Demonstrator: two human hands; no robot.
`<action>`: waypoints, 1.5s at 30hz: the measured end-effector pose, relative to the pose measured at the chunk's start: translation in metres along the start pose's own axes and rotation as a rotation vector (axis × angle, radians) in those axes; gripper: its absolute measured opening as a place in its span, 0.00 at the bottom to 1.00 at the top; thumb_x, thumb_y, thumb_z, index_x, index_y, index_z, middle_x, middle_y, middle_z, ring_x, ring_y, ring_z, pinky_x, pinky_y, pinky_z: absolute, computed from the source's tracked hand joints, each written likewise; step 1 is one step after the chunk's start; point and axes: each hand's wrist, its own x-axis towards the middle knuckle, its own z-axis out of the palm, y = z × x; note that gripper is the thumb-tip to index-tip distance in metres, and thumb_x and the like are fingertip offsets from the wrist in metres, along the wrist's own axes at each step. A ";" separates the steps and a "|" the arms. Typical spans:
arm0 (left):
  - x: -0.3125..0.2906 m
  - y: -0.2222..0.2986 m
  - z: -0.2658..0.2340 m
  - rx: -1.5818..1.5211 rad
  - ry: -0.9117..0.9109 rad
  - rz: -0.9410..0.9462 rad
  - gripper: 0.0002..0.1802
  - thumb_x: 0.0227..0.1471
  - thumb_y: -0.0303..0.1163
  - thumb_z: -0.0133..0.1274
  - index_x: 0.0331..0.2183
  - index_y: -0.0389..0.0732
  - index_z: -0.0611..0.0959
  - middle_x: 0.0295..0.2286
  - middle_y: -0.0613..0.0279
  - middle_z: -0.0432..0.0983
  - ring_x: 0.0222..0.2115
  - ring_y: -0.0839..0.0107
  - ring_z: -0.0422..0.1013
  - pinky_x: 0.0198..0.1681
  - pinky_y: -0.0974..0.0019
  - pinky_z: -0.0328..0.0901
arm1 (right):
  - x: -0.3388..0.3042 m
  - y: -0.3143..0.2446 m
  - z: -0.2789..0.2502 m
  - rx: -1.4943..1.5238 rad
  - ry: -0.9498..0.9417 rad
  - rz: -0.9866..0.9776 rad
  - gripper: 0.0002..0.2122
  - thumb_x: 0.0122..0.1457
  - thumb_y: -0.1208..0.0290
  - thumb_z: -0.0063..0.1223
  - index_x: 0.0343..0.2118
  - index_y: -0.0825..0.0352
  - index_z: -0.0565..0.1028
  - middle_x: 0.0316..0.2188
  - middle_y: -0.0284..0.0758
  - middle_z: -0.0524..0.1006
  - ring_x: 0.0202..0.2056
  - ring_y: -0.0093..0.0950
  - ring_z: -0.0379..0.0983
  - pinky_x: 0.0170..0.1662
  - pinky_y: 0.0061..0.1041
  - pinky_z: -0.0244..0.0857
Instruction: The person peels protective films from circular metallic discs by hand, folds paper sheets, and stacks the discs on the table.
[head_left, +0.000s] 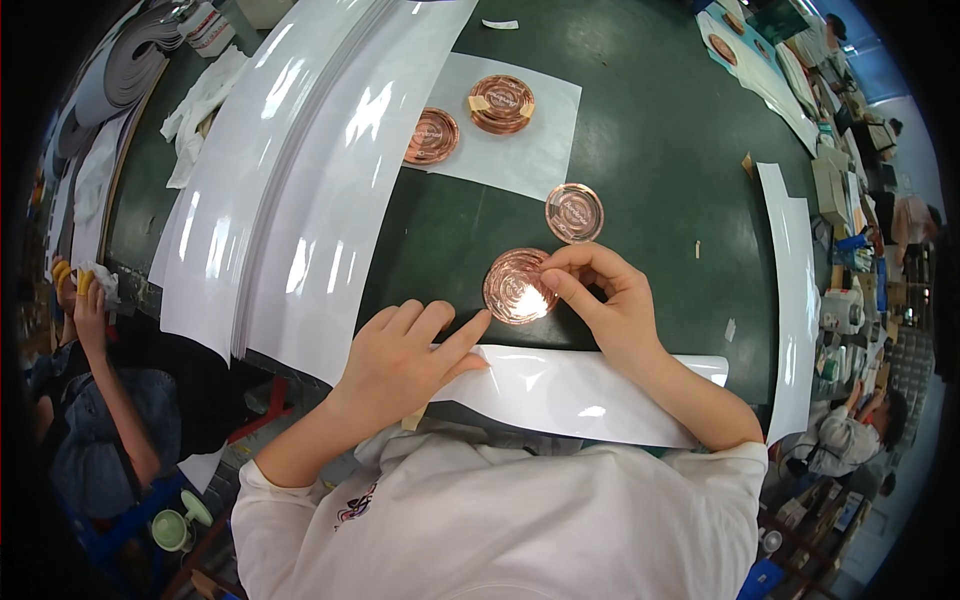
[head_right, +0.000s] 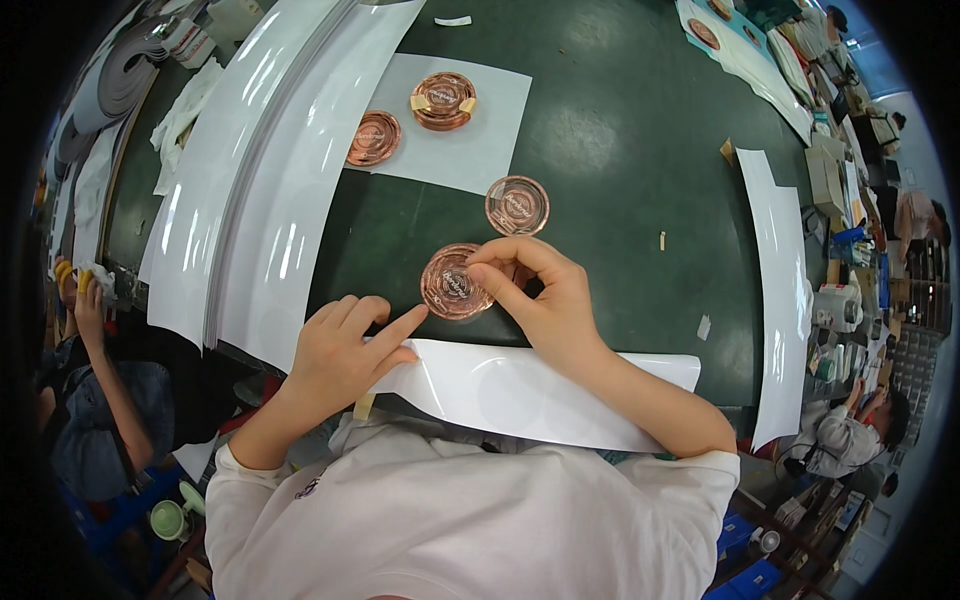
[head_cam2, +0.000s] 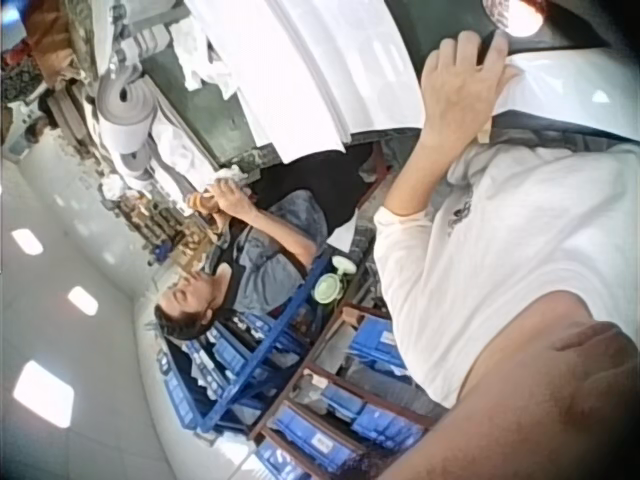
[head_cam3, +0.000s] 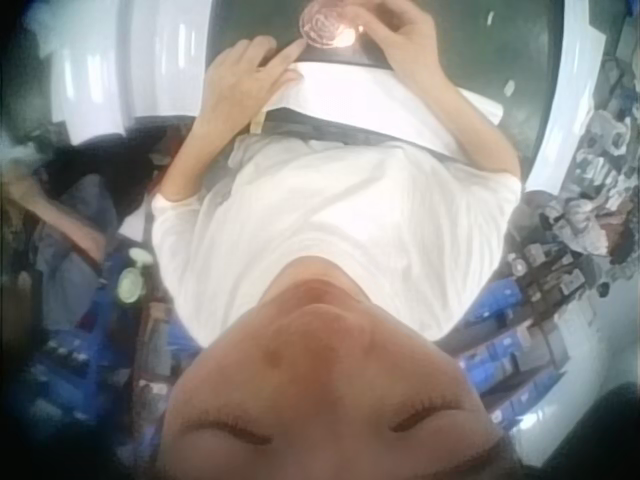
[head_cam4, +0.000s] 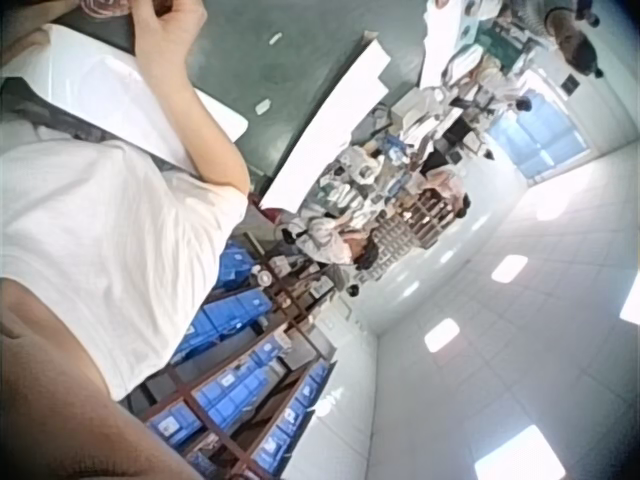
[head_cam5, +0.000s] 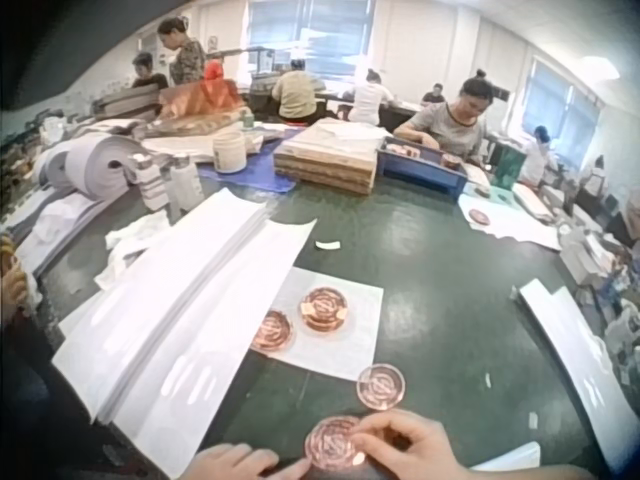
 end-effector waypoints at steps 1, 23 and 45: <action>0.000 0.000 0.000 0.000 0.003 0.003 0.25 0.49 0.49 0.60 0.46 0.46 0.83 0.30 0.65 0.66 0.26 0.70 0.64 0.26 0.70 0.61 | 0.000 0.000 0.000 -0.016 0.001 -0.006 0.04 0.59 0.76 0.60 0.37 0.67 0.80 0.29 0.24 0.77 0.27 0.12 0.66 0.31 0.14 0.61; 0.000 0.000 0.000 -0.011 0.003 -0.004 0.25 0.48 0.48 0.61 0.46 0.47 0.83 0.29 0.65 0.64 0.26 0.70 0.63 0.26 0.70 0.61 | 0.001 0.001 0.000 -0.095 0.020 -0.034 0.04 0.58 0.76 0.61 0.36 0.67 0.80 0.30 0.26 0.77 0.27 0.13 0.65 0.31 0.16 0.61; 0.000 0.002 -0.001 -0.019 -0.010 -0.038 0.25 0.49 0.47 0.58 0.48 0.49 0.83 0.26 0.67 0.63 0.25 0.71 0.62 0.28 0.68 0.62 | 0.001 0.003 0.001 -0.137 0.035 -0.055 0.05 0.57 0.76 0.62 0.36 0.66 0.81 0.27 0.26 0.75 0.26 0.15 0.64 0.29 0.17 0.59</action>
